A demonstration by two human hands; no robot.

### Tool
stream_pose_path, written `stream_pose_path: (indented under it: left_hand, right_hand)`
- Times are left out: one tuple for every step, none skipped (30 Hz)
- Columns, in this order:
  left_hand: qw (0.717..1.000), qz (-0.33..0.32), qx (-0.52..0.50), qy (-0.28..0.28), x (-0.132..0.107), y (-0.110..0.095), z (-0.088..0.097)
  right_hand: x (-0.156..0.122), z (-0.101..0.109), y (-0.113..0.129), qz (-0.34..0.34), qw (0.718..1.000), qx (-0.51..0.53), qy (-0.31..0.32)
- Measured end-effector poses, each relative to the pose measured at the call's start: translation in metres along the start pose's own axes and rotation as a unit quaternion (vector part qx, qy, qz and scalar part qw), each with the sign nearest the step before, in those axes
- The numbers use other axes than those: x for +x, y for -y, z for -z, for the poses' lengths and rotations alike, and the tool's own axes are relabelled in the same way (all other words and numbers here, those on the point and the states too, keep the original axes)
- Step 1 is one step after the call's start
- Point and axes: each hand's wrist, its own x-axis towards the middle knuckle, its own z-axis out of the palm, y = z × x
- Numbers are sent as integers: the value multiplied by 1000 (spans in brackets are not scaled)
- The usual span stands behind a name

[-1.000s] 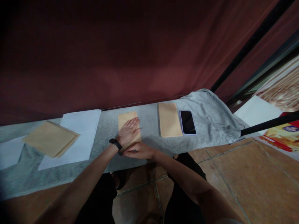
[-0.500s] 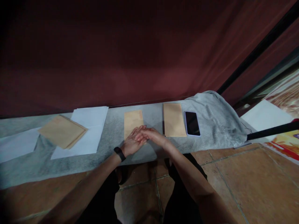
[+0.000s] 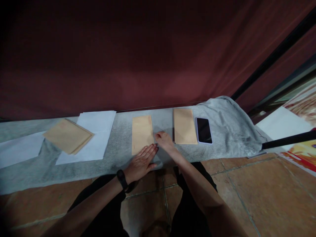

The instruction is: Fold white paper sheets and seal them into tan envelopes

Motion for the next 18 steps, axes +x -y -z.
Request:
stream_pose_path:
  left_hand:
    - [1000, 1, -1, -1, -2, -2, 0]
    - [1000, 2, -2, -2, -3, -4, 0]
    - [1000, 2, -5, -4, -4, -5, 0]
    - [1000, 1, -8, -5, -5, -6, 0]
    - [1000, -1, -12, -6, -5, -6, 0]
    - [1000, -3, -18, -6, -5, -5, 0]
    - [1000, -6, -25, -3, -5, -3, 1]
    - [999, -11, -34, 2, -5, -2, 2]
    - [999, -16, -43, 9, -5, 1, 3]
    - [998, -21, -53, 13, -6, 3, 5]
    - [998, -26, -63, 15, -7, 5, 7]
    - [997, -32, -73, 13, -8, 7, 9]
    - [996, -40, -84, 9, -9, 8, 11]
    - [994, -49, -97, 2, -10, 10, 12]
    - [992, -57, -112, -9, -11, 11, 14]
    - [990, -57, -130, -26, -11, 13, 15]
    - [987, -41, -149, -53, -11, 15, 17]
    - [981, -8, -170, -89, -9, 18, 18]
  right_hand:
    - [-1, 0, 2, 1, 1000, -20, 0]
    - [-2, 0, 5, 2, 999, -37, -1]
    - [-3, 0, 7, 2, 998, -55, -2]
    - [-4, 0, 9, 1, 997, -71, -4]
    - [-4, 0, 10, -1, 996, -85, -5]
    - [-4, 0, 11, -4, 995, -97, -6]
    - [-5, -1, 12, -6, 994, -108, -8]
    - [-5, -2, 13, -9, 993, -118, -10]
    - [-5, -2, 13, -12, 992, -127, -12]
    - [-5, -2, 14, -15, 991, -135, -13]
    - [-5, -3, 15, -17, 990, -142, -14]
    - [-5, -3, 15, -19, 989, -147, -15]
    - [-6, -3, 16, -21, 988, -153, -16]
    - [-6, -3, 17, -23, 987, -160, -15]
    - [-7, -2, 18, -26, 985, -171, -13]
    - [-7, -2, 19, -29, 982, -184, -11]
    - [-8, -2, 20, -32, 980, -197, -8]
    - [-9, -2, 21, -35, 977, -210, -5]
